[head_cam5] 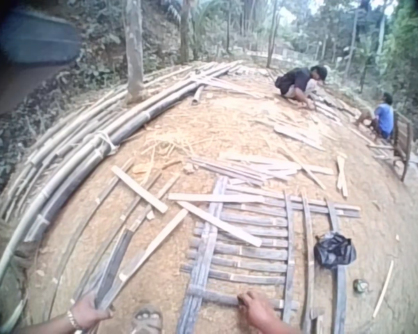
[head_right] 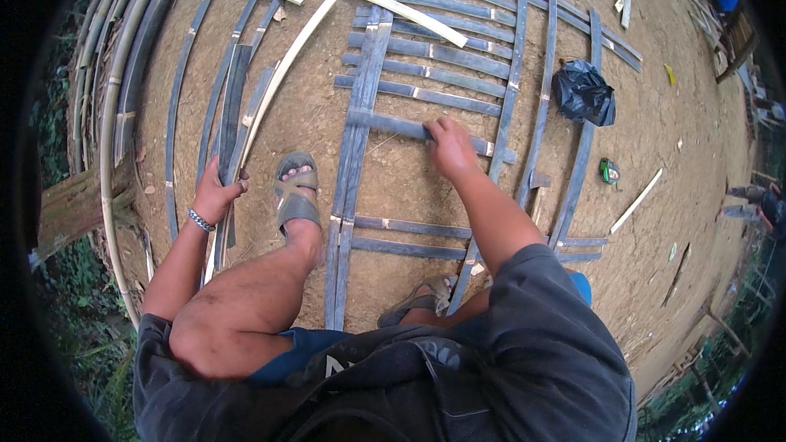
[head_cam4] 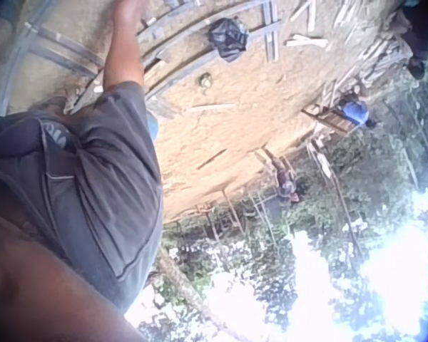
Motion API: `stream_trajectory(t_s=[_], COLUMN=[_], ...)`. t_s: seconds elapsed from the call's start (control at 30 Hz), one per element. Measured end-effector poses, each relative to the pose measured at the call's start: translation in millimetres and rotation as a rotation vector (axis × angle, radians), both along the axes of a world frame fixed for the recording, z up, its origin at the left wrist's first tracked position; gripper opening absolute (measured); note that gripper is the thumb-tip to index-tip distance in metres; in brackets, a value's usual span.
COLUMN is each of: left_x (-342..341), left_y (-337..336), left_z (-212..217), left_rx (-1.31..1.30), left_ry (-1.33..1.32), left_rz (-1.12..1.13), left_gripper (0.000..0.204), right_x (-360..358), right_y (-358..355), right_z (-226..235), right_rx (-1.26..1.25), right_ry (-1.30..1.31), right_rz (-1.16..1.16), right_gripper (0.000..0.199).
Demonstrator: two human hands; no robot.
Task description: The person weaves thin bamboo strips into a larger frame structure on the ground. They use a hammer to drive nails into the intersections of the strips to secure them in place.
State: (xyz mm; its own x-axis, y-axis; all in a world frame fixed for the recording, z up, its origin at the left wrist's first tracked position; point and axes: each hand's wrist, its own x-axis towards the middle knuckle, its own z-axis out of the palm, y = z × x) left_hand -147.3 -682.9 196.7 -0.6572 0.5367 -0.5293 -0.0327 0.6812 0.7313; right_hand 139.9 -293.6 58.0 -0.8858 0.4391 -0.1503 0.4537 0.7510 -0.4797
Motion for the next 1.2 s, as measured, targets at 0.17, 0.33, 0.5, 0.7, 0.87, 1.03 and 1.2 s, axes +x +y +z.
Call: stream_trajectory(t_s=[0.17,0.33,0.5,0.7,0.87,1.03,1.2], left_x=[1.3,2.0,5.4,5.1,7.3,14.1,13.6], left_y=[-5.4,1.4,8.5,12.7,12.8,1.9,-21.3], left_z=[-3.3,1.0,7.0,3.6,7.7,5.4,-7.3], left_rx=[-0.031,-0.057,-0.045,-0.055,-0.058,-0.048,-0.096], left_ry=[0.027,-0.011,-0.008,0.055,0.051,0.063,0.061], left_rz=[-0.034,-0.019,-0.052,-0.111,-0.121,-0.087,-0.074], left_gripper=[0.052,0.051,0.053,0.057,0.057,0.053,0.049], right_x=[35.9,68.9,72.1,20.8,-28.1,-59.9,-66.3], right_y=[-13.9,-20.3,-19.2,-25.9,-30.0,-25.6,-24.1], right_z=[8.9,8.1,5.2,-2.8,-8.0,-13.8,-11.9], right_rx=[-0.045,0.025,-0.004,0.007,0.006,0.0,0.014], right_ry=[-0.153,-0.21,-0.19,-0.158,-0.071,-0.067,-0.052], right_rz=[0.311,0.45,0.357,0.071,-0.082,-0.099,-0.15], right_gripper=[0.041,0.038,0.04,0.041,0.043,0.045,0.05])
